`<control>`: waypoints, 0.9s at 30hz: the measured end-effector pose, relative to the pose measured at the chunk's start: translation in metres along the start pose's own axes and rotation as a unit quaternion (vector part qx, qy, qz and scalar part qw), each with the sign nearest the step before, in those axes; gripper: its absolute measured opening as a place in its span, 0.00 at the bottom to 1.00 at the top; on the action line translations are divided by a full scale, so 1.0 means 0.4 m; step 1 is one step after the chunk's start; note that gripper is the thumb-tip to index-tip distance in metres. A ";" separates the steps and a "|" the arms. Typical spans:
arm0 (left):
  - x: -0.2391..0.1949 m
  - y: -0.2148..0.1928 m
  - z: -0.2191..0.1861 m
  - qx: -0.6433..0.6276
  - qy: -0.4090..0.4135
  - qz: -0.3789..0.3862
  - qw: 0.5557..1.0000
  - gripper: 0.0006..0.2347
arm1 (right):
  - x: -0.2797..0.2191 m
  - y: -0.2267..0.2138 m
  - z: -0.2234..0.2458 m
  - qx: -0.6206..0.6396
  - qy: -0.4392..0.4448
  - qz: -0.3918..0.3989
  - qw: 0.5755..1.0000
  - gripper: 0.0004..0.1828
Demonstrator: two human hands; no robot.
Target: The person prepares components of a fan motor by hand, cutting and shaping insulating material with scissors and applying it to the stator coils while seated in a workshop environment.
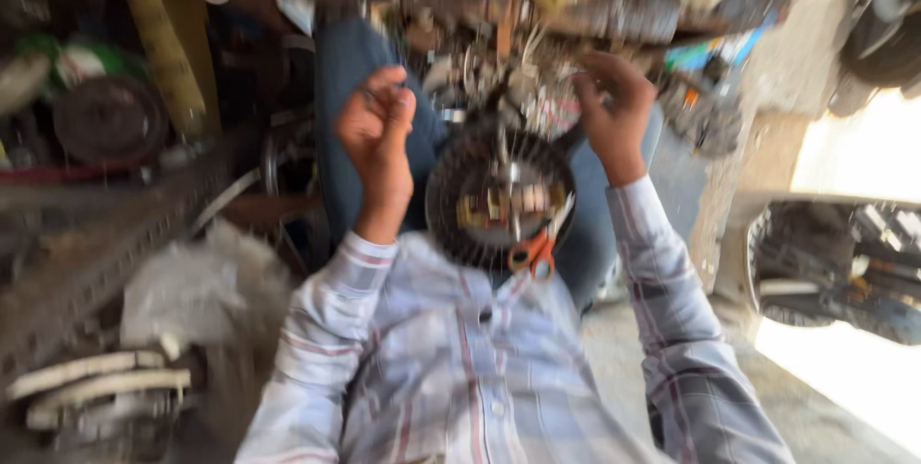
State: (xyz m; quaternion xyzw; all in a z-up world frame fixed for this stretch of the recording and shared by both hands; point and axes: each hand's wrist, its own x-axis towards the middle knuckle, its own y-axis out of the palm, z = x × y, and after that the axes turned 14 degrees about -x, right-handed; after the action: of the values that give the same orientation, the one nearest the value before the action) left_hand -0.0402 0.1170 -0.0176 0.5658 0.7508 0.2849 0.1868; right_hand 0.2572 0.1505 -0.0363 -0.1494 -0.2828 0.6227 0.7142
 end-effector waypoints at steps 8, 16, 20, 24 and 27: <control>0.017 -0.128 0.175 0.068 -0.041 -0.015 0.997 0.12 | 0.295 0.092 0.045 -0.371 -0.180 0.104 0.905 0.19; 0.042 -0.096 0.158 0.069 -0.059 -0.081 0.993 0.22 | 0.328 0.109 -0.063 -0.411 -0.306 0.026 0.858 0.09; 0.051 -0.101 0.162 0.046 -0.108 -0.137 0.984 0.25 | 0.336 0.111 -0.034 -0.385 -0.345 0.006 0.856 0.18; 0.054 -0.117 0.173 0.020 -0.152 -0.153 0.976 0.27 | 0.338 0.132 -0.035 -0.398 -0.331 0.019 0.855 0.12; 0.058 -0.120 0.187 0.022 -0.149 -0.152 0.977 0.27 | 0.336 0.145 -0.045 -0.384 -0.322 0.005 0.865 0.08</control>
State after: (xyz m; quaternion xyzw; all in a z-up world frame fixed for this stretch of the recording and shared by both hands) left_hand -0.0373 0.1458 -0.1047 0.4850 0.7980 0.1494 0.3251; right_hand 0.2299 0.2944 -0.0542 -0.2048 -0.7131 0.4819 0.4661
